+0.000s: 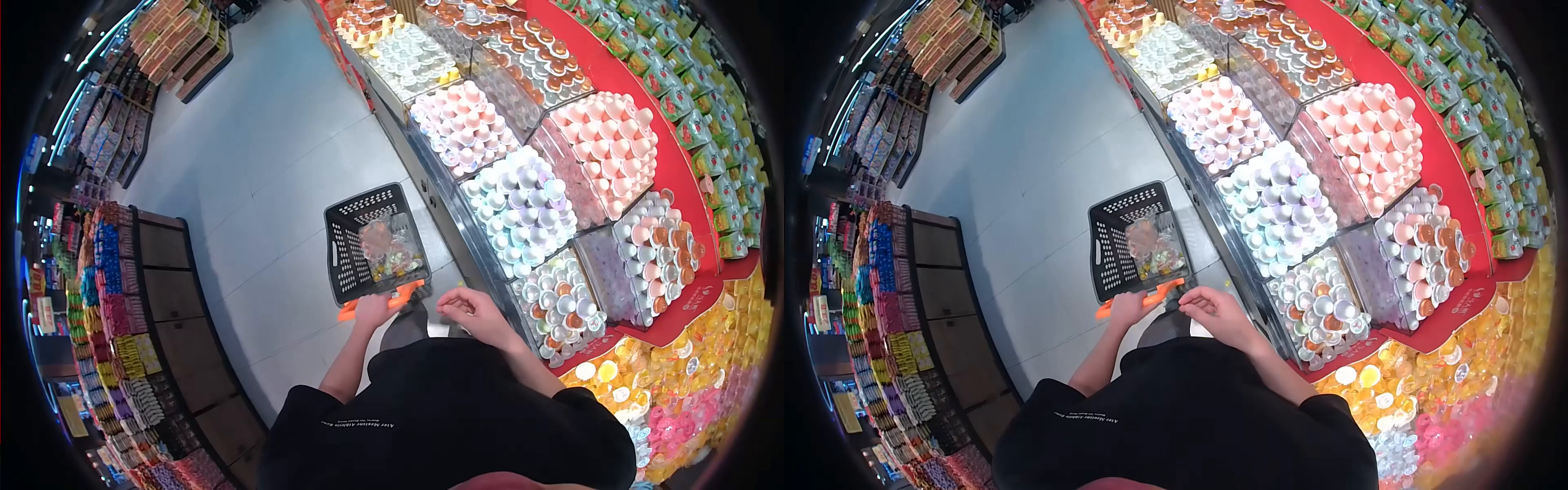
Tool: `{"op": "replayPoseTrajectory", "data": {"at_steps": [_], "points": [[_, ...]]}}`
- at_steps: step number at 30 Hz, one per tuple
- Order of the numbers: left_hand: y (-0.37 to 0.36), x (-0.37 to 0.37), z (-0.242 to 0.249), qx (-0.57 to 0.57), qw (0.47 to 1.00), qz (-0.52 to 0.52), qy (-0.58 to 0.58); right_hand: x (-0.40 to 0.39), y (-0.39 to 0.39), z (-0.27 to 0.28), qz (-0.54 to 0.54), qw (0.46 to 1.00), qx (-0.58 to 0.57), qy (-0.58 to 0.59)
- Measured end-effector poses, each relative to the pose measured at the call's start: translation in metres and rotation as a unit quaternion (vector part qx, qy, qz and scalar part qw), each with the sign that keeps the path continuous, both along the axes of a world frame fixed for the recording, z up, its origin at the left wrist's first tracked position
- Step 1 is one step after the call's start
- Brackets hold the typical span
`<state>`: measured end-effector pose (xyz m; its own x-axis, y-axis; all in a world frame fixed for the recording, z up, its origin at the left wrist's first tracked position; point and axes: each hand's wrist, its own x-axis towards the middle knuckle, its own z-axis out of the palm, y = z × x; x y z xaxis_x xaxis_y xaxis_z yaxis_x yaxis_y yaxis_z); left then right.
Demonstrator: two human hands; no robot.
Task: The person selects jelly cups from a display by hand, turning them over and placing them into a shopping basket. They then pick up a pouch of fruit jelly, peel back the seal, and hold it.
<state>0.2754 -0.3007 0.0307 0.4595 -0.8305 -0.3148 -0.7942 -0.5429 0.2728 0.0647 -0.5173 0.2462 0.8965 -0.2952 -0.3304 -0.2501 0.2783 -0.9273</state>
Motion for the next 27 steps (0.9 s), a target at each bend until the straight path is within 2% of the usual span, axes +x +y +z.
{"op": "replayPoseTrajectory", "data": {"at_steps": [3, 6, 7, 9, 11, 13, 16, 18, 19, 21, 22, 24, 27], "points": [[-0.039, 0.065, -0.012, -0.005, 0.999, -0.04, -0.031, 0.041, 0.005, -0.004, -0.027, 0.998, -0.035, 0.035], [-0.076, 0.129, -0.021, -0.05, 0.997, -0.011, -0.059, 0.084, 0.014, 0.0, -0.034, 0.992, -0.108, 0.05], [-0.093, 0.153, -0.016, -0.02, 0.999, -0.003, -0.043, 0.098, 0.016, 0.0, -0.055, 0.99, -0.114, 0.055], [-0.121, 0.193, -0.001, -0.02, 0.999, 0.032, -0.012, 0.121, 0.02, -0.001, -0.031, 0.989, -0.143, 0.029], [-0.144, 0.232, 0.004, -0.028, 0.998, 0.058, 0.005, 0.141, 0.024, 0.005, -0.043, 0.985, -0.157, 0.051], [-0.159, 0.27, 0.001, -0.083, 0.994, 0.073, 0.02, 0.156, 0.03, 0.003, -0.047, 0.977, -0.199, 0.066], [-0.178, 0.308, 0.002, -0.094, 0.989, 0.106, 0.036, 0.17, 0.029, -0.006, -0.045, 0.972, -0.208, 0.099], [-0.2, 0.322, -0.021, -0.129, 0.968, 0.124, -0.174, 0.176, 0.021, -0.003, -0.056, 0.972, -0.203, 0.102], [-0.215, 0.329, -0.036, -0.053, 0.971, 0.161, -0.168, 0.182, 0.012, 0.0, -0.06, 0.972, -0.2, 0.107], [-0.226, 0.338, -0.032, -0.003, 0.97, 0.149, -0.193, 0.193, -0.005, 0.001, -0.084, 0.972, -0.197, 0.096], [-0.238, 0.346, -0.02, -0.01, 0.971, 0.141, -0.195, 0.199, -0.015, -0.004, -0.106, 0.972, -0.185, 0.097], [-0.245, 0.364, -0.002, 0.013, 0.981, 0.165, -0.105, 0.211, -0.03, -0.018, -0.144, 0.969, -0.179, 0.087], [-0.254, 0.392, -0.003, -0.027, 0.981, 0.172, -0.086, 0.239, -0.06, -0.039, -0.173, 0.972, -0.15, 0.049]]}}
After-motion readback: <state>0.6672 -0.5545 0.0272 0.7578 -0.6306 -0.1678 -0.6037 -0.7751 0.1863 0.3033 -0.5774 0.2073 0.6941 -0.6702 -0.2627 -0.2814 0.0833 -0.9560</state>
